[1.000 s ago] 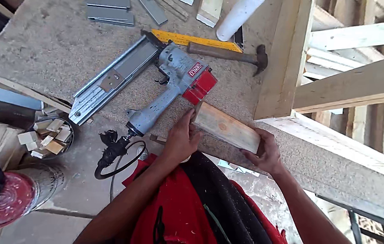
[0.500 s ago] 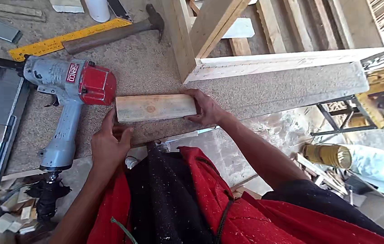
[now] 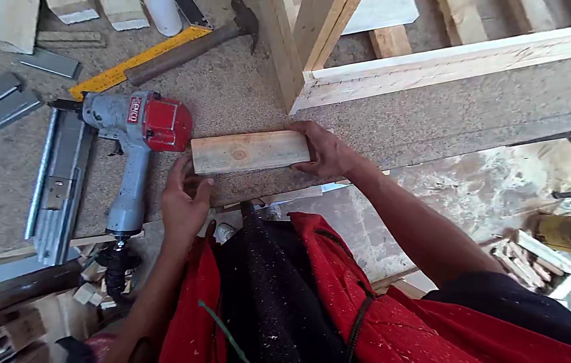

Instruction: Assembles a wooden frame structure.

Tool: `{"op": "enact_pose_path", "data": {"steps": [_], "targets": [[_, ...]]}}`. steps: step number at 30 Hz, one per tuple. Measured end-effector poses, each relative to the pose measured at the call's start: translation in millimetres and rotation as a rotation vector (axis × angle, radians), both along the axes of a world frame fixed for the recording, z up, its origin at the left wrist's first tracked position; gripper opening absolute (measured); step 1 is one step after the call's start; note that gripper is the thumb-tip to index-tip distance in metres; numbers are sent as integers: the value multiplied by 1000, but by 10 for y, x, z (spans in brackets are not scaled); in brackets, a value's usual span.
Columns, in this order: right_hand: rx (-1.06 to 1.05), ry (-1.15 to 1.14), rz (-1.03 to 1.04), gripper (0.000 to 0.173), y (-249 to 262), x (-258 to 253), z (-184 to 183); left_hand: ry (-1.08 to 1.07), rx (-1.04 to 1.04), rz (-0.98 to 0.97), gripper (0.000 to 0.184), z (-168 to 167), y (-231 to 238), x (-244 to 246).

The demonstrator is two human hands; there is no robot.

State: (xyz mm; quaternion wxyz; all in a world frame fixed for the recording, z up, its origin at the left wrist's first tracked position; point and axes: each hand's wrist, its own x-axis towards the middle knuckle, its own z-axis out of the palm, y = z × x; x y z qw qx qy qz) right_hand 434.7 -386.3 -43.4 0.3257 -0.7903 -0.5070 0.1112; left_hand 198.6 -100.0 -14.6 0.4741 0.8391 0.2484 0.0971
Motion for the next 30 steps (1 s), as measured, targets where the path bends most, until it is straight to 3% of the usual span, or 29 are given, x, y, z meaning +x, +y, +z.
{"op": "enact_pose_path", "data": {"steps": [2, 4, 8, 11, 16, 30], "targets": [[9, -6, -8, 86, -8, -9, -15, 46, 124, -1, 64, -7, -56, -17], [5, -9, -15, 86, -9, -14, -2, 125, 402, -106, 65, 71, -37, -13], [-4, 15, -15, 86, -6, -7, 22, 145, 859, -523, 81, 434, 112, 320], [-11, 17, -17, 85, -9, -18, 39, 178, 1024, -841, 88, 580, 265, 745], [-10, 29, -27, 85, -4, -11, 47, 251, 1049, -1007, 89, 515, 450, 1062], [8, 2, -9, 85, -17, 3, 27, 275, 1085, -959, 90, 399, 435, 1040]]}}
